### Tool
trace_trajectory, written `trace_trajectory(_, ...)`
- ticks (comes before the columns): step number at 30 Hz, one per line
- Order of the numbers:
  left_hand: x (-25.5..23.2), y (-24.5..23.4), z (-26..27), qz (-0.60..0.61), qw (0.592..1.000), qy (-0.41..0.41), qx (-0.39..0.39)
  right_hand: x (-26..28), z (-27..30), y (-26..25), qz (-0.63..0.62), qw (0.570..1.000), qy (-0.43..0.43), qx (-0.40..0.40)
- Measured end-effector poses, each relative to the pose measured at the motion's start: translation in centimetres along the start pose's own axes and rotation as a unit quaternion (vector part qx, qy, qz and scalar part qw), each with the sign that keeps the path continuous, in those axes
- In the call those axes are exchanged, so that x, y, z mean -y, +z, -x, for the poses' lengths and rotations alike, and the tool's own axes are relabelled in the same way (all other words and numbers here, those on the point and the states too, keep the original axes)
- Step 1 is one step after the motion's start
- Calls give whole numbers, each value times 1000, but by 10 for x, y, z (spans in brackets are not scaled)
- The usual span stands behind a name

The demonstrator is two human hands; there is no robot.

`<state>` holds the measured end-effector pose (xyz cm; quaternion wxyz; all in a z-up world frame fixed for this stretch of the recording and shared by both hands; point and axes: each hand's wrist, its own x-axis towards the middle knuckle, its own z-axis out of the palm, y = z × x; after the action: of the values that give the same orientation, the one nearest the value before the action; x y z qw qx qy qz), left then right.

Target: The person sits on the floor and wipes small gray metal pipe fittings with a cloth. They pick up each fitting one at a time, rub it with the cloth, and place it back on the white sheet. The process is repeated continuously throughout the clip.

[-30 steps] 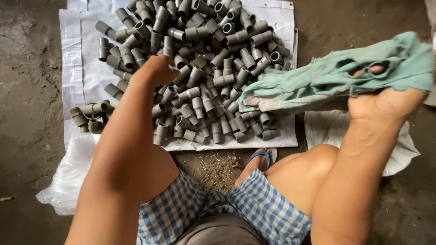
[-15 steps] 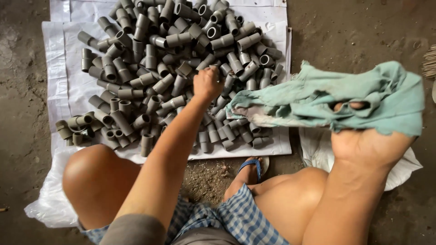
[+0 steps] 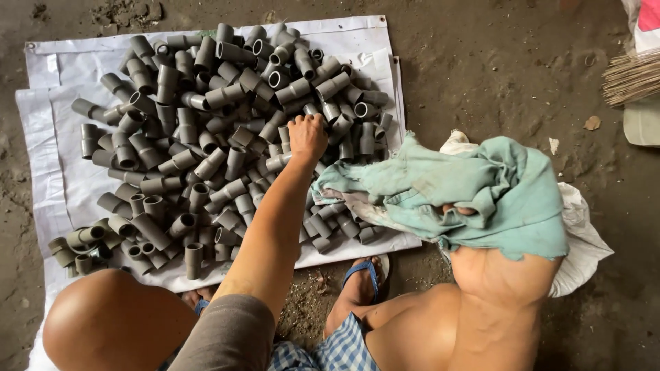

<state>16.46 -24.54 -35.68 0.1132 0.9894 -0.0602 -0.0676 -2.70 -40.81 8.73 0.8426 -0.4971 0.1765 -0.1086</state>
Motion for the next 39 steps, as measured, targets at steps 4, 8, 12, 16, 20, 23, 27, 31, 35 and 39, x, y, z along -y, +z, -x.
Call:
trace_trajectory(4, 18, 6, -7, 34, 997, 17, -63, -2, 2, 8, 8, 999, -31, 10)
trace_trajectory(8, 23, -103, 3, 239, 953, -188, -1, 0, -5, 10, -10, 999, 13, -37)
trace_trajectory(12, 44, -212, 15, 358, 917, -168, 50, -8, -15, 6, 40, 997, 38, -55)
trace_trajectory(16, 32, -334, 78, 484, 856, -149, 103, 0, -2, 44, -31, 990, 101, 95)
trace_trajectory(20, 12, -393, 159, 542, 836, -33, 81, -23, 21, 83, -18, 989, 89, 114)
trace_trajectory(23, 6, -397, 197, 595, 800, 35, 67, -48, 31, 124, -1, 989, 80, 121)
trace_trajectory(27, 28, -359, 209, 672, 739, 35, -24, -72, 37, 154, 26, 990, 68, 120)
trace_trajectory(31, 34, -388, 244, 646, 749, 59, -135, -76, 41, 154, 36, 990, 52, 128)
trace_trajectory(35, 49, -388, 260, 609, 781, 90, -104, -81, 38, 148, 63, 989, 42, 129)
trace_trajectory(39, 40, -362, 251, 661, 736, 138, -42, -94, 50, 151, 77, 987, 24, 139)
